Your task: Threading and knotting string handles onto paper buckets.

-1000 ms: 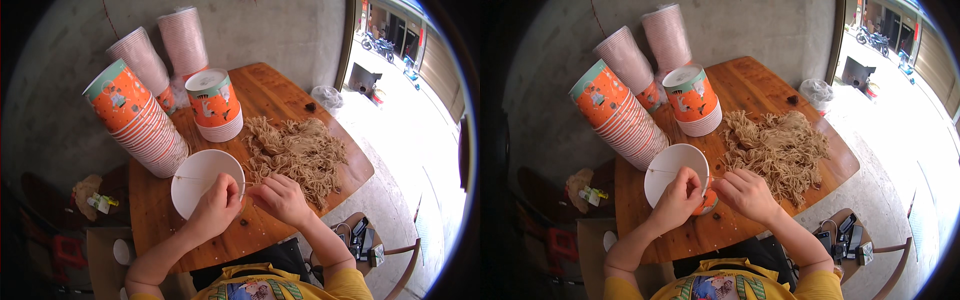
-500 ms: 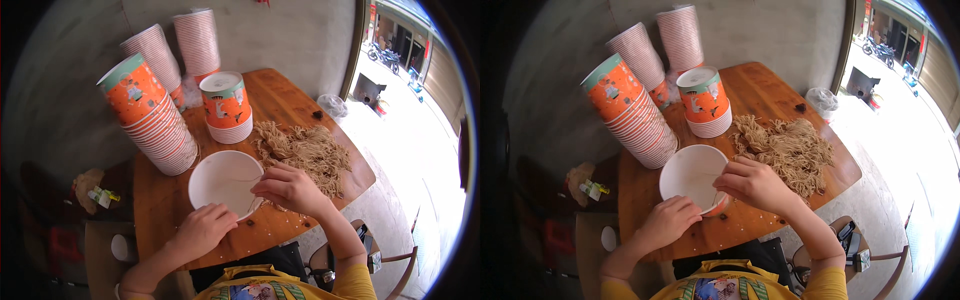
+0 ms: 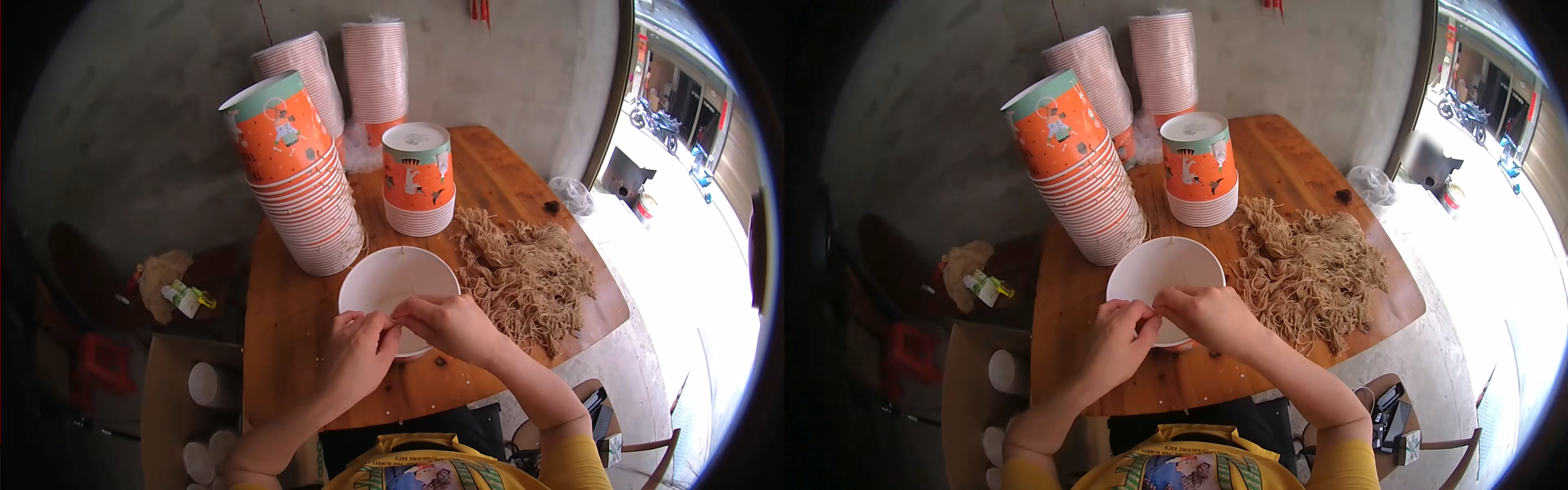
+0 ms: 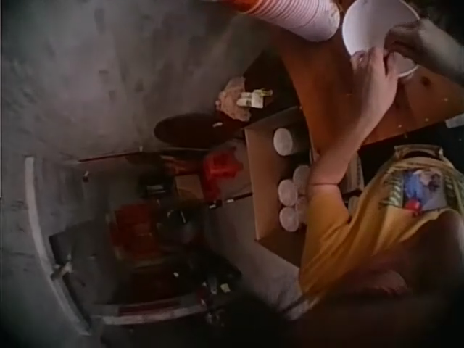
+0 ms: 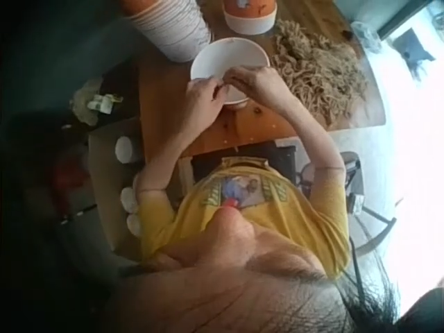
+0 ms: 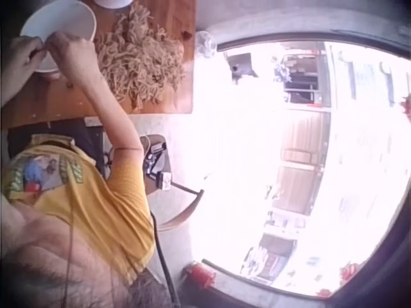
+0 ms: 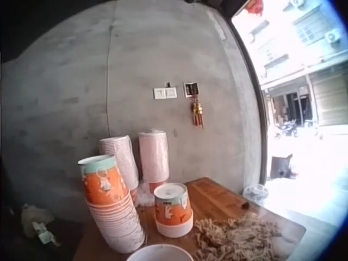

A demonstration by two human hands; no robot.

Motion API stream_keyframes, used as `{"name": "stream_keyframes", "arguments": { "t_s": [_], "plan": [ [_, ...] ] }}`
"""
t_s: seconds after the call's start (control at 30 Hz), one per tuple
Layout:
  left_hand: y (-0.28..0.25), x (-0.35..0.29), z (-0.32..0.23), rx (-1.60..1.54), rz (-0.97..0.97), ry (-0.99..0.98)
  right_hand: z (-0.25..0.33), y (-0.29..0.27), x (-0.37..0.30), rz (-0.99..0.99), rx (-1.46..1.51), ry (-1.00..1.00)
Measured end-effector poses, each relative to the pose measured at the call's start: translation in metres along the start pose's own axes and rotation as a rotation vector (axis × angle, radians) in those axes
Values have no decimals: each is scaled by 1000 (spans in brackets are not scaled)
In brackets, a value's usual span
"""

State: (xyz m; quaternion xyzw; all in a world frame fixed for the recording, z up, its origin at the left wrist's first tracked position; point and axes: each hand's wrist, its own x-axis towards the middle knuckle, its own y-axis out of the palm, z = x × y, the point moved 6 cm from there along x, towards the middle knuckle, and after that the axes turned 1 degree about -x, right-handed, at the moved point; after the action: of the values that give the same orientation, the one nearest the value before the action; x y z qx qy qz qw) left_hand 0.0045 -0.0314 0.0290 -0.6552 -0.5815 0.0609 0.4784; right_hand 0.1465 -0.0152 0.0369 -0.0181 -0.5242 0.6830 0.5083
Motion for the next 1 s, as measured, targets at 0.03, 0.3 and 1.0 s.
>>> {"name": "stream_keyframes", "arguments": {
  "t_s": [0.03,0.3,1.0],
  "plan": [
    [3,0,3,1,23,2,-1,2,0,29,-36,36],
    [-4,1,3,48,104,173,-9,-2,7,-124,-137,165],
    [-95,50,44,-651,44,-76,-12,-24,-28,-99,492,-226]
  ]
}}
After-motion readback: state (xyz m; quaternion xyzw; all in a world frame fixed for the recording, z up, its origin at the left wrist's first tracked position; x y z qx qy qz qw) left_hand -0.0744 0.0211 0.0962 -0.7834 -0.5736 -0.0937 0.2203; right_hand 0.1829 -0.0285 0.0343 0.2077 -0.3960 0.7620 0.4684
